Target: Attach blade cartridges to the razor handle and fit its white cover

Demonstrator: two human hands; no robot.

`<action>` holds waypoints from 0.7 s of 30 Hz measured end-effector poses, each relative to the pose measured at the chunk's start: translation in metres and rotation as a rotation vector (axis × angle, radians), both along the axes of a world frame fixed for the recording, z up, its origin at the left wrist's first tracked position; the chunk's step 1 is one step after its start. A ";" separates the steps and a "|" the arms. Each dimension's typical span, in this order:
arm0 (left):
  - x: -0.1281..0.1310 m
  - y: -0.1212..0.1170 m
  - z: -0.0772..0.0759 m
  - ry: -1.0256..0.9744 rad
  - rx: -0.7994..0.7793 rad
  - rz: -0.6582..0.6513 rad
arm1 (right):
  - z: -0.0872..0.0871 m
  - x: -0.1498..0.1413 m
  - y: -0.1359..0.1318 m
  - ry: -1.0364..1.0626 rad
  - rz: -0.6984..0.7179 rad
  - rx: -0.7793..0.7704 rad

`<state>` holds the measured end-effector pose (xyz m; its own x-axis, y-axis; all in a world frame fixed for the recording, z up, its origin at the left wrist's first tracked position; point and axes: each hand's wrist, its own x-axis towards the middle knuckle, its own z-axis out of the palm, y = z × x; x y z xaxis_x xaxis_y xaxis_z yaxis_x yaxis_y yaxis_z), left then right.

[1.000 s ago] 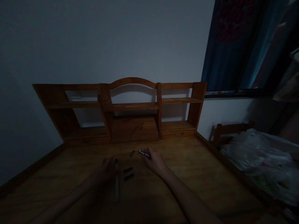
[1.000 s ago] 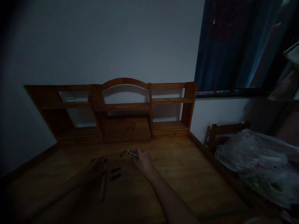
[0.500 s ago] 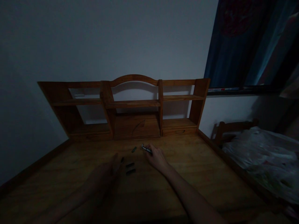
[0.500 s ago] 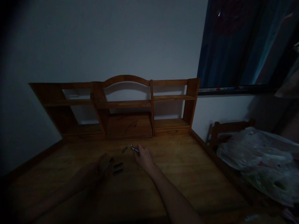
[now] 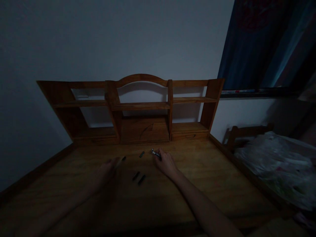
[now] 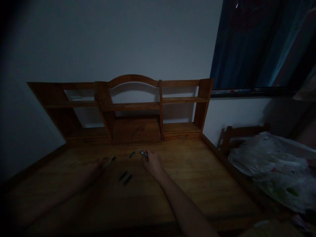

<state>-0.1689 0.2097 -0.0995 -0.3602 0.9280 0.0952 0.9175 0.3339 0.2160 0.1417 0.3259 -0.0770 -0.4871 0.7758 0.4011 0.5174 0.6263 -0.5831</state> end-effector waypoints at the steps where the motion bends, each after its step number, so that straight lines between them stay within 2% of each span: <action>1: -0.005 0.005 0.001 0.044 -0.012 -0.014 | 0.000 0.000 0.000 0.002 -0.008 -0.004; 3: -0.010 0.018 0.006 0.108 0.000 -0.035 | 0.000 0.000 0.001 0.006 -0.021 -0.009; 5: -0.008 0.037 0.012 0.117 0.084 -0.098 | -0.002 0.001 0.004 0.007 -0.032 -0.013; 8: 0.012 0.069 0.021 -0.012 0.162 -0.199 | -0.004 0.002 0.011 0.002 -0.052 -0.016; 11: 0.042 0.100 0.022 -0.209 0.033 -0.208 | -0.006 0.005 0.019 -0.004 -0.075 0.002; 13: 0.060 0.114 0.018 -0.215 -0.016 -0.243 | -0.007 0.008 0.023 0.004 -0.085 0.014; 17: 0.079 0.126 0.013 -0.171 -0.031 -0.288 | -0.007 0.012 0.030 0.028 -0.080 0.048; 21: 0.083 0.115 0.019 -0.084 -0.043 -0.326 | -0.008 0.011 0.032 0.007 -0.075 0.061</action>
<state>-0.0862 0.3250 -0.0802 -0.0492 0.9981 0.0362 0.9572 0.0368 0.2872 0.1522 0.3578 -0.0850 -0.4254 0.7843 0.4516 0.5606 0.6201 -0.5488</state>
